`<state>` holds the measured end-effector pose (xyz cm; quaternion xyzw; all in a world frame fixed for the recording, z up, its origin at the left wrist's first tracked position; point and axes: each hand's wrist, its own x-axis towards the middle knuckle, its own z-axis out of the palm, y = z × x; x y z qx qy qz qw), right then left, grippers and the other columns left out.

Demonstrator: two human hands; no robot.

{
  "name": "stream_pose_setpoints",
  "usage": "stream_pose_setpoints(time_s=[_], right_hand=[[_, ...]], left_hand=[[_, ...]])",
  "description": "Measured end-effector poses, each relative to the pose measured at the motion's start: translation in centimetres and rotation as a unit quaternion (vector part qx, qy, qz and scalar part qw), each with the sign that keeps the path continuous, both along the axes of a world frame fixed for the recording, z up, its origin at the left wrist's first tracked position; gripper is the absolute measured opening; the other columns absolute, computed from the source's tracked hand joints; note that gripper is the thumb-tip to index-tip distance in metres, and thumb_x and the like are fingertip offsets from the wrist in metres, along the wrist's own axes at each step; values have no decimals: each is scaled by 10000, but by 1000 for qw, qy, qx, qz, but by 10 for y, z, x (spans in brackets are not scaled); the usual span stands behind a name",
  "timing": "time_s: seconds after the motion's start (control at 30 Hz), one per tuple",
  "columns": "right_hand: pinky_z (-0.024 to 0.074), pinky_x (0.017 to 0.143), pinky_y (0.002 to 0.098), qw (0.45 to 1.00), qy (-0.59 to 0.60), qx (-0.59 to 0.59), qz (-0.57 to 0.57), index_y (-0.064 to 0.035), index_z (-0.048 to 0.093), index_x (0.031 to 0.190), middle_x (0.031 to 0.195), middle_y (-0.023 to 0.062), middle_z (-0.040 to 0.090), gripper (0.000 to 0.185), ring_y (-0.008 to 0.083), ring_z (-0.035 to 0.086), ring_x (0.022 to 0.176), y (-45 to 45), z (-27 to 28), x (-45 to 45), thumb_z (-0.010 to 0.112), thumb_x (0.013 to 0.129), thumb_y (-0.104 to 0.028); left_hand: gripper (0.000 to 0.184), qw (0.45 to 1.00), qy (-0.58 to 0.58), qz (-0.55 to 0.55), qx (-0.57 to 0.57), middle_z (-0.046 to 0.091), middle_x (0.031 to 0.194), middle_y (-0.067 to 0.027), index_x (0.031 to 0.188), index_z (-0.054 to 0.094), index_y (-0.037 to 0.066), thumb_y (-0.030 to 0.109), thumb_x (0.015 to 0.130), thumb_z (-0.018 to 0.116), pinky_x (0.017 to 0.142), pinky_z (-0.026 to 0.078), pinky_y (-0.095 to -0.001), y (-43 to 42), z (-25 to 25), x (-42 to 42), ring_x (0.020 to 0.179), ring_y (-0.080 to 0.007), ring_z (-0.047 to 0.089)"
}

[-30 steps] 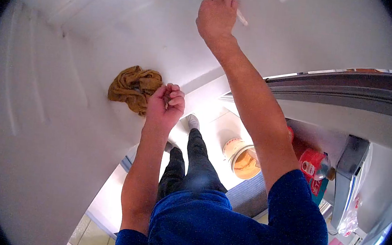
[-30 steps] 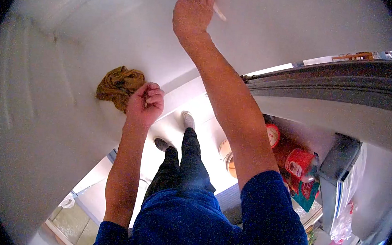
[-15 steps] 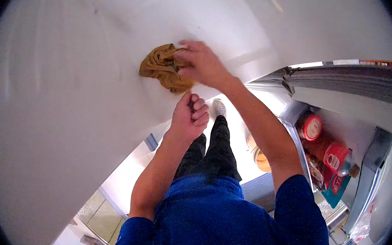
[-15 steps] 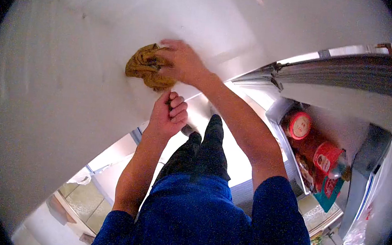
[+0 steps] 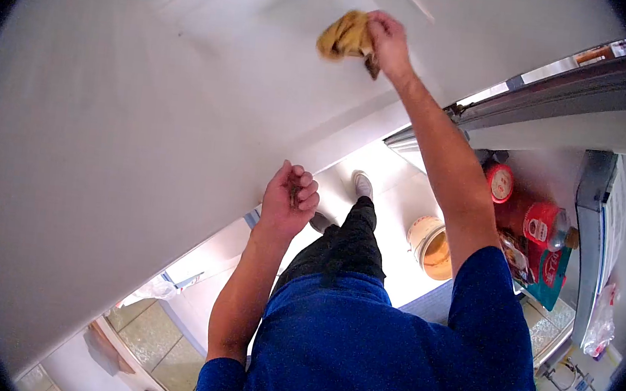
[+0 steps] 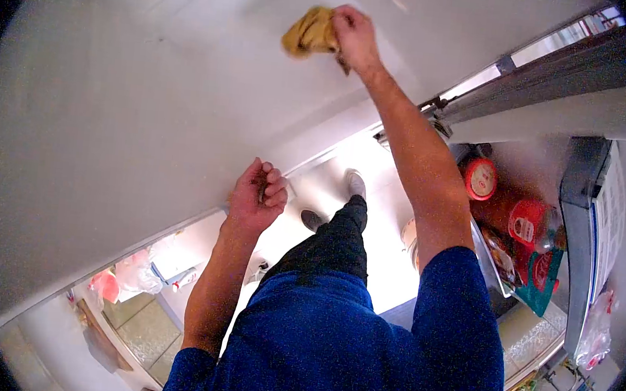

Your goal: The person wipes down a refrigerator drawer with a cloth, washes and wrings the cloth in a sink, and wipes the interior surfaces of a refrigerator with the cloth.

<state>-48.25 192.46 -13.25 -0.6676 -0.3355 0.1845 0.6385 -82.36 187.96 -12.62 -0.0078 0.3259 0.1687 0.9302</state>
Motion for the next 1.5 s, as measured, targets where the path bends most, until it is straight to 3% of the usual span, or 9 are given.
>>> stream_pose_setpoints(time_s=[0.07,0.17,0.27,0.5,0.8,0.97,1.17,1.33,1.5], right_hand=[[516,794,350,967,-197,-116,-112,-31,667,1058,914,113,687,235,221,650,854,12,-3,18,539,917,-170],[514,785,388,771,-516,-254,-274,-57,679,1071,898,91,690,244,245,663,874,19,-11,14,523,884,-55],[493,903,420,834,-525,-165,28,-63,688,1049,1109,143,639,330,304,578,1092,32,-26,-14,600,748,39],[495,934,411,908,-338,-159,192,-28,665,940,1039,109,603,282,328,560,1032,9,-62,-77,558,719,111],[474,910,402,878,-311,-142,335,-32,637,876,1019,96,607,296,310,545,1041,-70,-54,-122,570,646,141],[502,847,399,864,-332,-171,339,-20,641,809,929,96,619,183,308,560,994,-108,-44,-155,597,651,63],[525,767,362,876,-236,-235,348,-8,646,826,883,100,633,111,283,615,898,-151,-12,-163,646,719,23],[529,729,298,994,-17,-76,74,-17,683,970,910,96,654,160,190,650,815,-165,-21,-172,583,871,60],[510,739,280,951,164,-64,-255,21,676,1037,907,73,646,206,128,585,783,-250,-103,-220,598,968,-157]], left_hand=[[362,1000,1,-6,1,547,708,-49,823,616,67,312,1033,453,433,348,-255,3,-5,1,567,-148,445],[324,1000,-6,-30,-5,582,749,-61,877,636,66,307,1021,473,459,370,-258,3,-16,5,601,-150,473],[306,999,-1,-51,-16,612,787,-75,927,650,61,309,1012,490,507,411,-270,-5,-26,16,642,-164,507],[339,999,-21,-40,-9,663,1058,-208,1099,598,-69,249,994,540,957,534,-382,-21,-52,30,976,-284,650],[313,989,7,40,-140,643,1116,-198,1168,546,-107,144,999,464,1032,502,-433,-46,-103,57,1098,-308,618],[235,974,-194,39,-112,662,1088,-107,1102,604,38,201,970,500,932,531,-412,-52,-175,66,1053,-219,638],[193,999,-41,2,-22,666,978,-50,988,628,71,221,969,508,879,525,-345,-47,-143,69,949,-183,651],[239,998,32,-48,-33,664,887,-56,842,623,75,225,987,507,785,530,-317,-45,-159,69,852,-183,642],[420,980,86,-149,104,631,770,-58,891,608,84,426,1045,419,594,481,-279,-90,-106,82,662,-153,579]])
